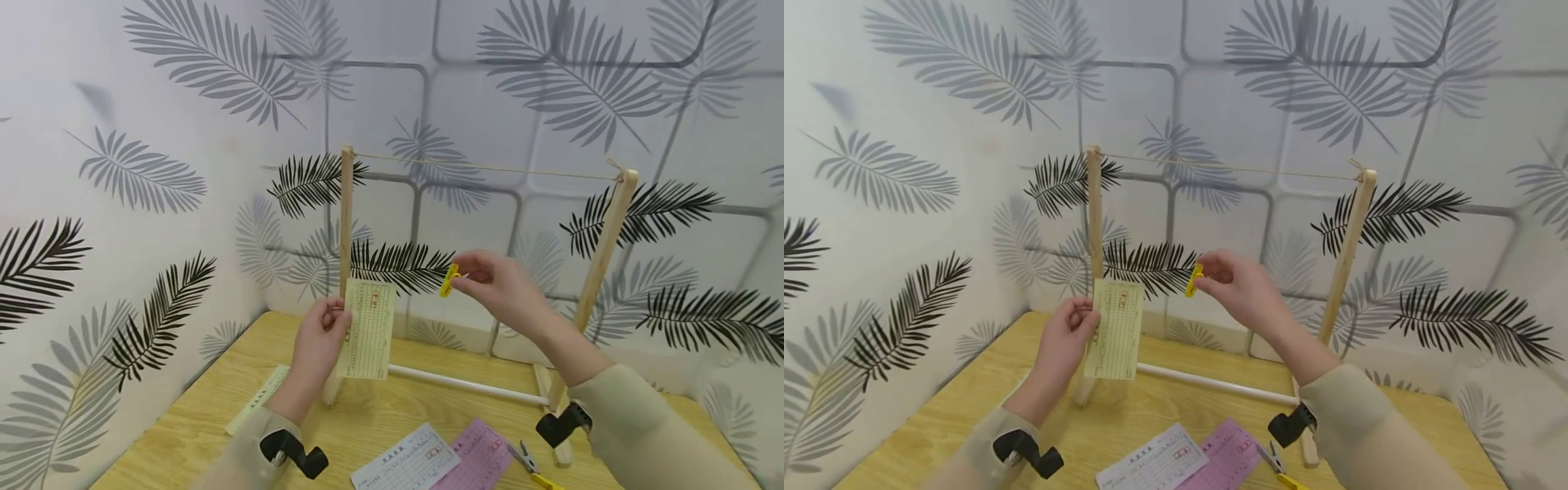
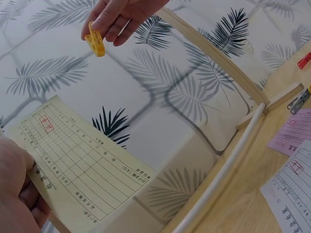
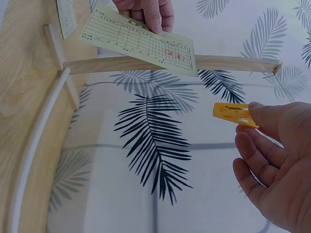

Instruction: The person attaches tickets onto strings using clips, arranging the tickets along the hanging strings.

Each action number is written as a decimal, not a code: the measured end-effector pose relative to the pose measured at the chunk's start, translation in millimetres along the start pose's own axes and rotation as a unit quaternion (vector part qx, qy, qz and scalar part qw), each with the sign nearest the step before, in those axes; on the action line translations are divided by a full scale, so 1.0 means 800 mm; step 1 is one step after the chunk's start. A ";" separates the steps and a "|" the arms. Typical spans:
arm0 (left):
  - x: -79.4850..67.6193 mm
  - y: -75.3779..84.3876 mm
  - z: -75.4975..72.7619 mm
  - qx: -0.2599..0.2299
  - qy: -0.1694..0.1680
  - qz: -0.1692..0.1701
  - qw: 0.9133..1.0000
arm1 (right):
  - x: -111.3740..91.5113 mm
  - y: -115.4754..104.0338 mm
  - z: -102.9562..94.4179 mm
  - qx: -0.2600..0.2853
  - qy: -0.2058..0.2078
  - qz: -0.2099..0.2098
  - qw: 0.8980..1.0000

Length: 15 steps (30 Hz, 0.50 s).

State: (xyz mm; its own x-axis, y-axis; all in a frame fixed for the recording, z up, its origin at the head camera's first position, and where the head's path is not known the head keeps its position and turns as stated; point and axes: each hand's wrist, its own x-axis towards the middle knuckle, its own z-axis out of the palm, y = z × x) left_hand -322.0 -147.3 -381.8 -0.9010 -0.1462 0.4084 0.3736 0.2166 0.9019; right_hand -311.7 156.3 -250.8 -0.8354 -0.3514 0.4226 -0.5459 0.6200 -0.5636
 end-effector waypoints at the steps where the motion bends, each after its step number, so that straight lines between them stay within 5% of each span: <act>1: 0.003 0.003 -0.001 0.000 -0.001 0.008 1.000 | 0.005 -0.006 -0.004 -0.001 -0.001 -0.001 1.000; 15: 0.038 0.061 -0.002 -0.001 -0.006 0.082 0.997 | 0.062 -0.073 -0.036 -0.040 0.058 -0.038 0.997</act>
State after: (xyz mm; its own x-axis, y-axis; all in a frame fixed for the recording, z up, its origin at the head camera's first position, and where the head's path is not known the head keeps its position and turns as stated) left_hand -330.7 -142.9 -324.9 -0.8303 -0.0968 0.5488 0.5167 0.2352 0.8232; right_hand -319.4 123.3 -176.7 -0.7759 -0.3189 0.5444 -0.5969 0.6503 -0.4698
